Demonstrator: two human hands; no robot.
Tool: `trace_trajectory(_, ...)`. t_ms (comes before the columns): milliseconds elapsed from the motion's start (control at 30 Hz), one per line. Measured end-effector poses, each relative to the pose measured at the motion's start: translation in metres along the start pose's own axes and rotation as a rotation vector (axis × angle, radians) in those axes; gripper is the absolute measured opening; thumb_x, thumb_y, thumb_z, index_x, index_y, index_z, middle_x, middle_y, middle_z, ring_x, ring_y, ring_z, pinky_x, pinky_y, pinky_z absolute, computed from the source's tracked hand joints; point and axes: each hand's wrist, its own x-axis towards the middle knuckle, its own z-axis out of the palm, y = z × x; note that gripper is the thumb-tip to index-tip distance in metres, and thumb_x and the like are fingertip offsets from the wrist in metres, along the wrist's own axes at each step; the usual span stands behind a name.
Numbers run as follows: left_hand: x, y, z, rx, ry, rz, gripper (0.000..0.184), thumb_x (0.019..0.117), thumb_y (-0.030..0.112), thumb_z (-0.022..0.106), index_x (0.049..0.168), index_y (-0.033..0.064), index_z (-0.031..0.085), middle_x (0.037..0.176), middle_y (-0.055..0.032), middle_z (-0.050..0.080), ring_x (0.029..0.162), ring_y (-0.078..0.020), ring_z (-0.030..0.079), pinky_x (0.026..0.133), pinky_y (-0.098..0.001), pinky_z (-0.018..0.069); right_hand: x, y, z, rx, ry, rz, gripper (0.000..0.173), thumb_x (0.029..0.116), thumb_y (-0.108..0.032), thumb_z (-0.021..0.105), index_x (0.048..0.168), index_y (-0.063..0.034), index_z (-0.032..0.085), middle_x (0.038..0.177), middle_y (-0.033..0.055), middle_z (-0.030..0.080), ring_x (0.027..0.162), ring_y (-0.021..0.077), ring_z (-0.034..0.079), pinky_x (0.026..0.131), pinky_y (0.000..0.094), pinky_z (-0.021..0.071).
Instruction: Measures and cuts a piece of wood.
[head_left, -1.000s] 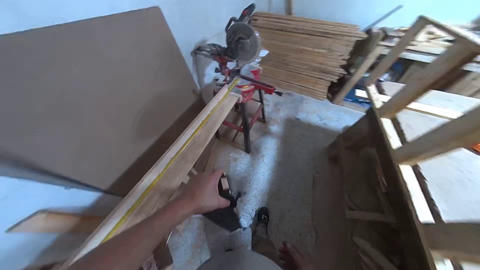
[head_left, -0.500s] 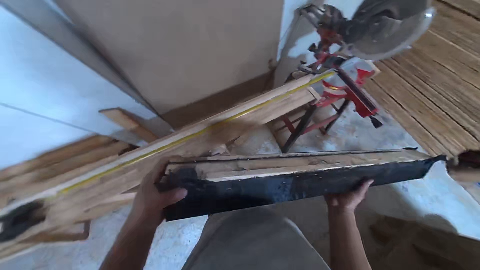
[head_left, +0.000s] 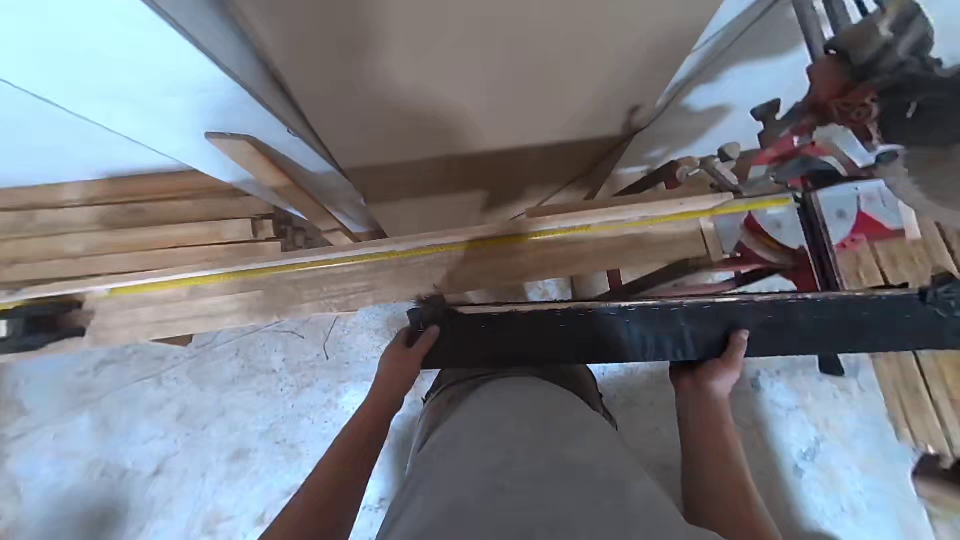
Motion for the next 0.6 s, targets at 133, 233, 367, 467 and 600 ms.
trace_trajectory(133, -0.003, -0.003, 0.047, -0.08, 0.143, -0.118, 0.051, 0.0985, 0.044, 0.067, 0.128, 0.0027, 0.063, 0.111, -0.0178, 0.071, 0.099, -0.029, 0.071, 0.09, -0.051, 0.0587, 0.05, -0.002, 0.023, -0.051, -0.05, 0.102, 0.057, 0.1051, -0.061, 0.036, 0.145, -0.0219, 0.047, 0.133, 0.0038, 0.064, 0.121, 0.0207, 0.063, 0.099, 0.0531, 0.0544)
trace_trajectory(233, 0.001, 0.015, 0.075, -0.364, 0.15, -0.131, 0.04, 0.1039, 0.032, 0.062, 0.127, -0.0008, 0.058, 0.097, -0.0181, 0.071, 0.08, -0.0265, 0.072, 0.076, -0.0434, 0.0623, 0.09, 0.0, 0.031, -0.081, -0.059, 0.165, 0.062, 0.1017, -0.066, 0.041, 0.145, -0.0231, 0.049, 0.132, 0.0054, 0.065, 0.12, 0.0233, 0.064, 0.097, 0.0572, 0.055)
trace_trajectory(367, 0.01, 0.05, 0.091, -0.456, 0.128, -0.11, 0.034, 0.1081, 0.028, 0.053, 0.126, -0.0002, 0.059, 0.095, -0.0167, 0.071, 0.076, -0.0243, 0.071, 0.074, -0.0407, 0.0619, 0.135, -0.019, 0.037, -0.235, -0.155, 0.369, 0.069, 0.0991, -0.074, 0.036, 0.149, -0.0258, 0.044, 0.137, 0.0066, 0.063, 0.12, 0.0277, 0.064, 0.095, 0.0576, 0.0561)
trace_trajectory(467, 0.022, 0.064, 0.101, -0.478, 0.133, -0.134, 0.037, 0.1088, 0.03, 0.052, 0.128, -0.0007, 0.057, 0.1, -0.0176, 0.07, 0.078, -0.0234, 0.071, 0.074, -0.04, 0.061, 0.163, -0.046, 0.037, -0.7, -0.209, 0.514, 0.087, 0.0953, -0.082, 0.03, 0.146, -0.013, 0.047, 0.115, 0.0174, 0.072, 0.093, 0.0332, 0.073, 0.074, 0.0526, 0.0621)
trace_trajectory(600, 0.041, 0.076, 0.098, -0.526, 0.149, -0.113, 0.033, 0.1069, 0.025, 0.056, 0.122, -0.0033, 0.061, 0.099, -0.0188, 0.071, 0.076, -0.0246, 0.072, 0.073, -0.0403, 0.0619, 0.174, -0.069, 0.049, -0.94, -0.263, 0.504, 0.076, 0.1002, -0.074, 0.034, 0.125, -0.0057, 0.057, 0.085, 0.0131, 0.074, 0.064, 0.0227, 0.071, 0.053, 0.0367, 0.0574)
